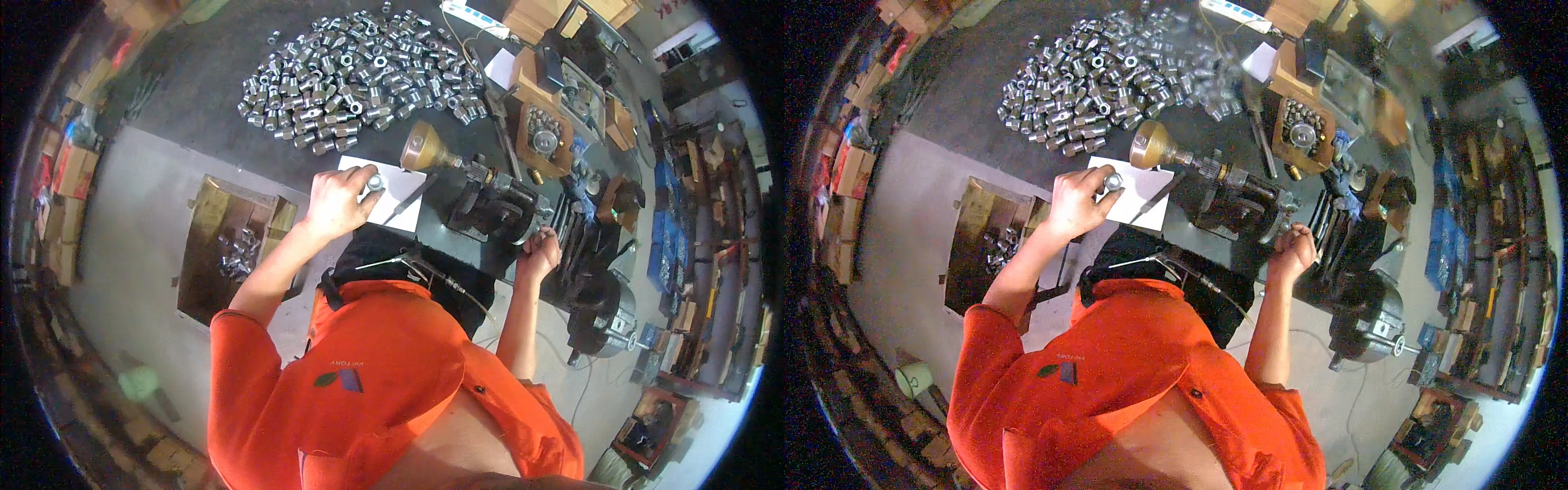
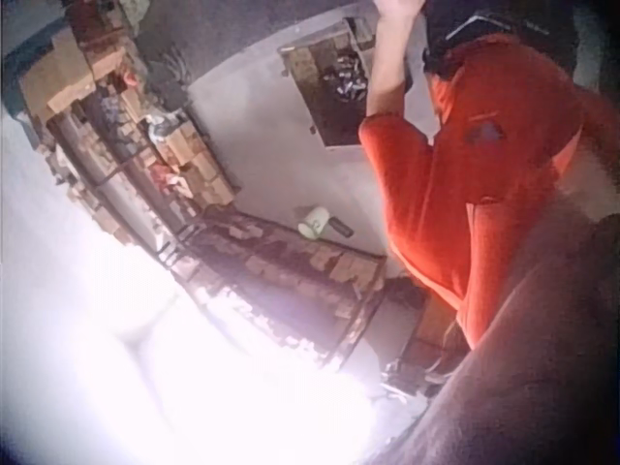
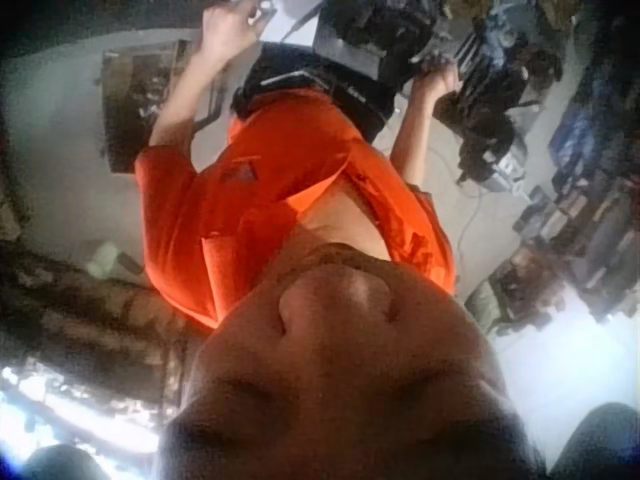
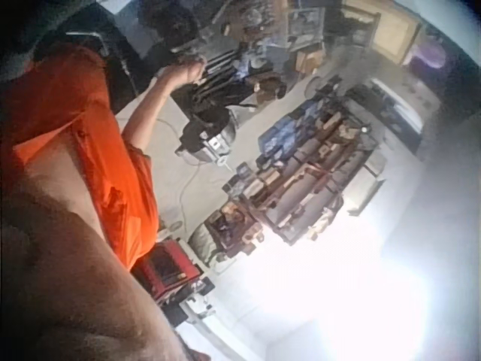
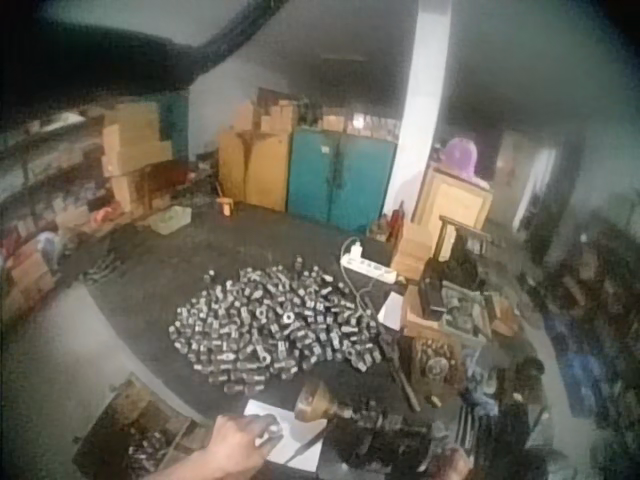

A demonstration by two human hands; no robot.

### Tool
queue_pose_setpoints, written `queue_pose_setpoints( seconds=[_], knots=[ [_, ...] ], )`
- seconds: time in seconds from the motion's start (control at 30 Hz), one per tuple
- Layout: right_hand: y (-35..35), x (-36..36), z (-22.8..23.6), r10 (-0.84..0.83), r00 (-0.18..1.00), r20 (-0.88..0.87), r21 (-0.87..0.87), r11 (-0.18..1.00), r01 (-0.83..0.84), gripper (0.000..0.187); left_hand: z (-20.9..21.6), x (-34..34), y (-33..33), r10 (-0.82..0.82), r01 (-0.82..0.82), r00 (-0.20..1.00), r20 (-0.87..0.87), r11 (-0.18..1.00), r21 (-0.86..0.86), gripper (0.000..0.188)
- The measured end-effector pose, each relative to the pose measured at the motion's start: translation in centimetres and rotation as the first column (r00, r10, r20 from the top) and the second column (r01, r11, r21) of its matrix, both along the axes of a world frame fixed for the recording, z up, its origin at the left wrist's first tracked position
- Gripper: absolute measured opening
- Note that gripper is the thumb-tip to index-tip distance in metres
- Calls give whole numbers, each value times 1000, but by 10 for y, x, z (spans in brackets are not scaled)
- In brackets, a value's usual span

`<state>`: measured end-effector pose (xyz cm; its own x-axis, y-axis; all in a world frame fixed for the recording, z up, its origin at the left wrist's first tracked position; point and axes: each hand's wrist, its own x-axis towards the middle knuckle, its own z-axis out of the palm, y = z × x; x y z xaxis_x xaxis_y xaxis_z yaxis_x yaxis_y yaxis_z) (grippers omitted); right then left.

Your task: The person repeatedly picks small cylindrical metal parts from a pile, presses them against a rotating grinding wheel, and places them into a wooden bin. The process is repeated continuously throughout the clip.

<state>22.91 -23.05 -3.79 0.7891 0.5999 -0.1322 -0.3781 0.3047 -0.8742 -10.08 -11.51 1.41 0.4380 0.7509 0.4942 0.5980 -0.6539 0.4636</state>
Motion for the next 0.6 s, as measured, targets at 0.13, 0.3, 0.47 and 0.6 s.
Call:
queue_pose_setpoints(
  seconds=[0.13, 0.3, 0.47, 0.6],
  knots=[
    [-1, -5, 8, 27, 999, 21, -17, 999, -27, 12, 7, 0, 2, 4, -6, 1000, 16, 998, 69, 23],
    [-1, -5, 9, 24, 1000, 17, -14, 1000, -24, 11, 12, 0, 4, -2, -2, 999, 39, 995, 101, 24],
    [-1, -3, 5, 28, 999, 15, -6, 1000, -28, 12, 15, -1, 4, 0, -4, 1000, 26, 992, 125, 24],
    [0, -3, 4, 13, 999, 50, -13, 1000, -12, 12, 17, 2, 6, 58, 164, 886, 460, 889, -427, 27]
  ],
)
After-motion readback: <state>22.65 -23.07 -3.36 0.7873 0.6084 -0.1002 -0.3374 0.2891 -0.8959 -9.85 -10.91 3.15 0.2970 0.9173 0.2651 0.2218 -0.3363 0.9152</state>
